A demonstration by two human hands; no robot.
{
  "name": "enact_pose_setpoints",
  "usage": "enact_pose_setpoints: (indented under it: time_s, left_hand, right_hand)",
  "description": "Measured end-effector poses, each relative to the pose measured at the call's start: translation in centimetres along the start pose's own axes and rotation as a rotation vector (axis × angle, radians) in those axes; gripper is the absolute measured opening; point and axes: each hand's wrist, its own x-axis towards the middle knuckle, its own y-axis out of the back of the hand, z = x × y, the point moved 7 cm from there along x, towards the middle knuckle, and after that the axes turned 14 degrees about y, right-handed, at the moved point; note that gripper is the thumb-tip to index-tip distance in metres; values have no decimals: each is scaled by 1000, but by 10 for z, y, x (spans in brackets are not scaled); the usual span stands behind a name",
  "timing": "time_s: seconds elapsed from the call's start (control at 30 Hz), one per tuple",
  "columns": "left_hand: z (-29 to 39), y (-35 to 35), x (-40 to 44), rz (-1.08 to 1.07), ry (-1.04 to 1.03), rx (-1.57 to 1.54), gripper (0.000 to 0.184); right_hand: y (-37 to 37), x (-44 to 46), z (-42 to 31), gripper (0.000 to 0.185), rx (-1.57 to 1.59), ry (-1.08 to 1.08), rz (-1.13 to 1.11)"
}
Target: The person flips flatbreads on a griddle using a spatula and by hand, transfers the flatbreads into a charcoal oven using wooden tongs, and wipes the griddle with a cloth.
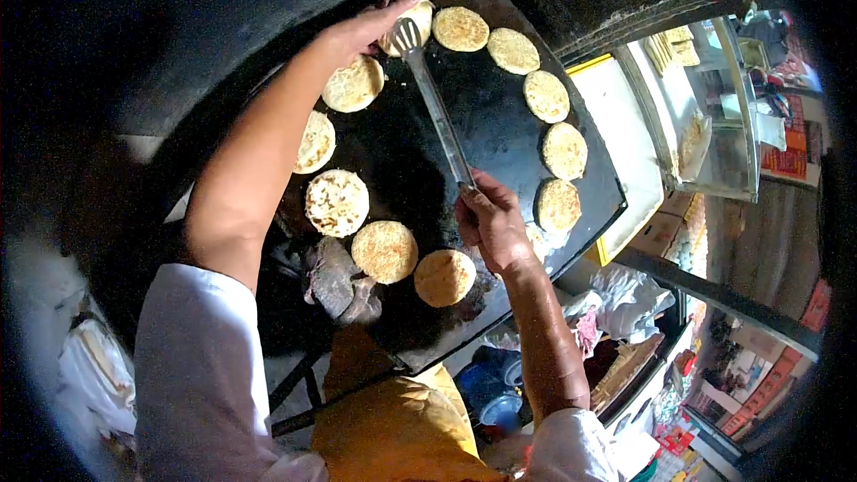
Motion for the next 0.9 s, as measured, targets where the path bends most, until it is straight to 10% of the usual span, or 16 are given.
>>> enact_pose_setpoints:
  time_s: [0.2,0.3,0.77,0.9]
  left_hand:
    - [-17,11,2,50,199,-129,66]
    - [1,19,8,536,-121,381,69]
    - [100,-80,56,79,-123,161,107]
    - [88,-63,100,-51,-107,-120,94]
  right_hand:
    - [23,1,-3,19,24,25,108]
    - [44,-11,-2,17,69,-35,217]
    - [44,25,-7,20,107,47,119]
    - [55,29,-17,22,123,53,155]
